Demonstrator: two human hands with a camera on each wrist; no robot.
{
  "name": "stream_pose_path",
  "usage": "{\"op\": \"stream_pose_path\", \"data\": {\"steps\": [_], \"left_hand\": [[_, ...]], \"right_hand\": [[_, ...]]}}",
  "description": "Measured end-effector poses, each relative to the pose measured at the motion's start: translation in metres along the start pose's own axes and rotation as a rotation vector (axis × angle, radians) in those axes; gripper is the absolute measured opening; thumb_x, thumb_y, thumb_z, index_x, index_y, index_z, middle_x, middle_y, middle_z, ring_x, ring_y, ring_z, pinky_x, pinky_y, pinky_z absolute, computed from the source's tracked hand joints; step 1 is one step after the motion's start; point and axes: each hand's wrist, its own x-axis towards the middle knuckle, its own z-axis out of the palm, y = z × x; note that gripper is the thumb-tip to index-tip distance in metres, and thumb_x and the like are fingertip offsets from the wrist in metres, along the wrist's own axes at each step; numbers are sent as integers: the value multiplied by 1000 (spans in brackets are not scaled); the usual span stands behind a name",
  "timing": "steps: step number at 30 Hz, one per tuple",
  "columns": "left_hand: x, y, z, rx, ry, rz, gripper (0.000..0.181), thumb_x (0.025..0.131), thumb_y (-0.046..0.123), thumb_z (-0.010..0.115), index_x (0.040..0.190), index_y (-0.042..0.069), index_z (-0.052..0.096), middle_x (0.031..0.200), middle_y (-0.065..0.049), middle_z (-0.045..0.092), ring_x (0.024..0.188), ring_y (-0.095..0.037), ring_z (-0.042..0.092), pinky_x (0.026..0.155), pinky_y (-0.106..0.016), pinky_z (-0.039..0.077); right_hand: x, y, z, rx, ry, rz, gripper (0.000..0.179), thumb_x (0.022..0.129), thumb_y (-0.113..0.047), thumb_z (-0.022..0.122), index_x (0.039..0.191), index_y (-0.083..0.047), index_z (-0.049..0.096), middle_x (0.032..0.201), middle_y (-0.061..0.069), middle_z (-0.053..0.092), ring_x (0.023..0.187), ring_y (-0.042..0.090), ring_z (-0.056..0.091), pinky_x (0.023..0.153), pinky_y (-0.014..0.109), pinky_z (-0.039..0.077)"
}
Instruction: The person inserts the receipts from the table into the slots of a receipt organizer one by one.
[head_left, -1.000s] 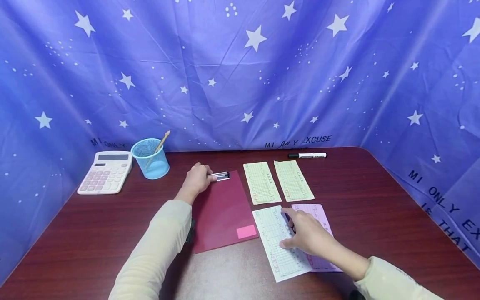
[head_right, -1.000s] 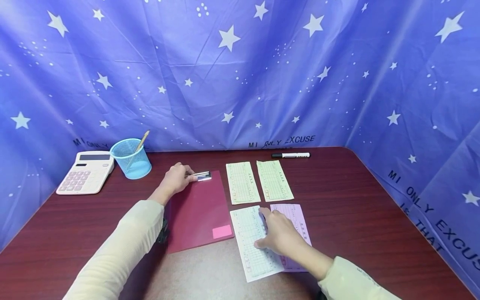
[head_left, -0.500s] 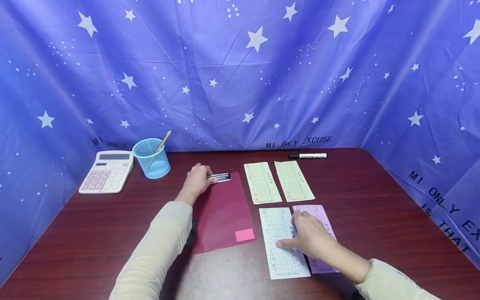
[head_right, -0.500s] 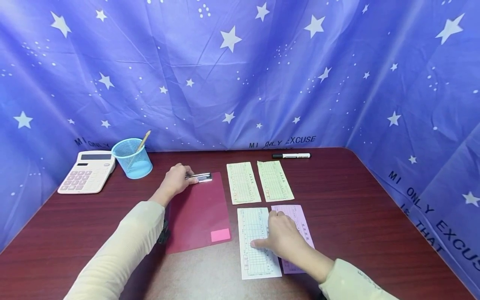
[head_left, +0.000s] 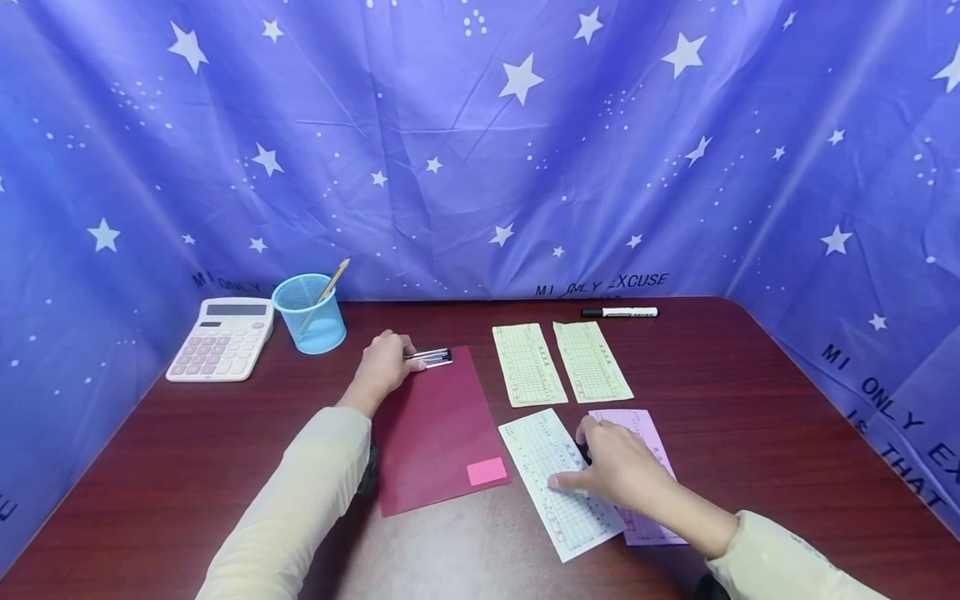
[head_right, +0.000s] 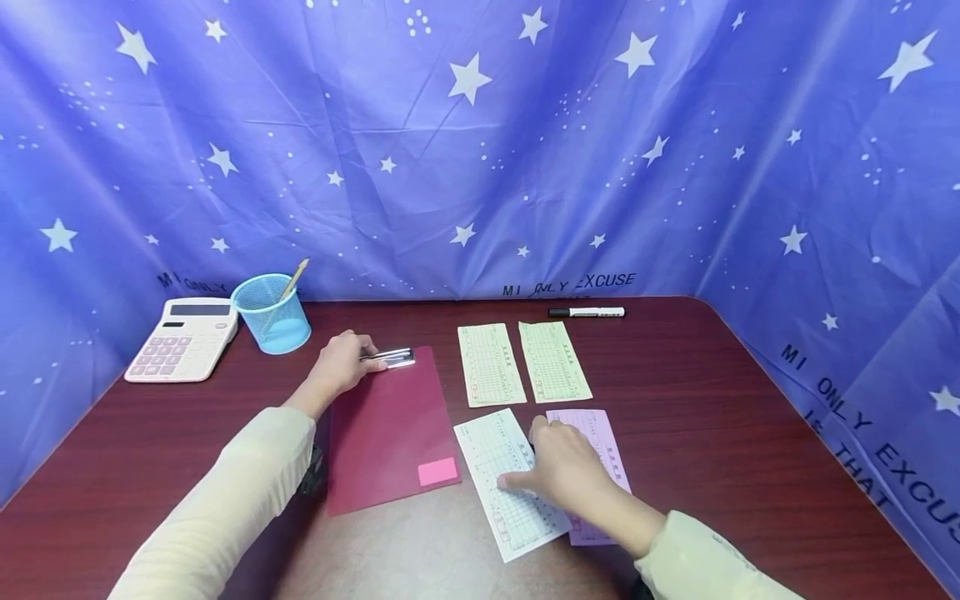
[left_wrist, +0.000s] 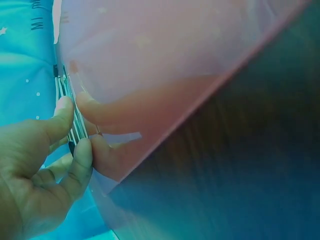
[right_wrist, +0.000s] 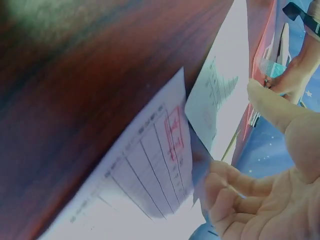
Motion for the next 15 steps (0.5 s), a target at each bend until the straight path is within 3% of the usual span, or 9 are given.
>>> {"op": "stream_pose_path", "data": {"steps": [5, 10, 15], "left_hand": [[-5, -7, -3, 4, 9, 7, 23, 88, 19, 81, 97, 0, 74, 95, -17, 61, 99, -40, 64, 91, -53, 50], [-5, -9, -5, 4, 2, 9, 21, 88, 19, 81, 95, 1, 74, 94, -17, 61, 98, -40, 64, 91, -53, 50], [-6, -12, -5, -2, -3, 9, 20, 87, 20, 81, 93, 2, 74, 95, -16, 62, 98, -39, 64, 92, -52, 50]], "right_hand": [[0, 0, 0, -30, -30, 21, 57, 62, -40, 96, 77, -6, 52, 65, 1, 46, 60, 15, 43, 54, 30, 36], [4, -2, 0, -1, -43, 29, 51, 62, -34, 97, 79, -6, 57, 69, 0, 52, 64, 16, 48, 58, 32, 42], [6, -4, 2, 36, -49, 17, 50, 61, -27, 97, 79, -9, 55, 70, 0, 50, 65, 16, 46, 59, 32, 39]]}}
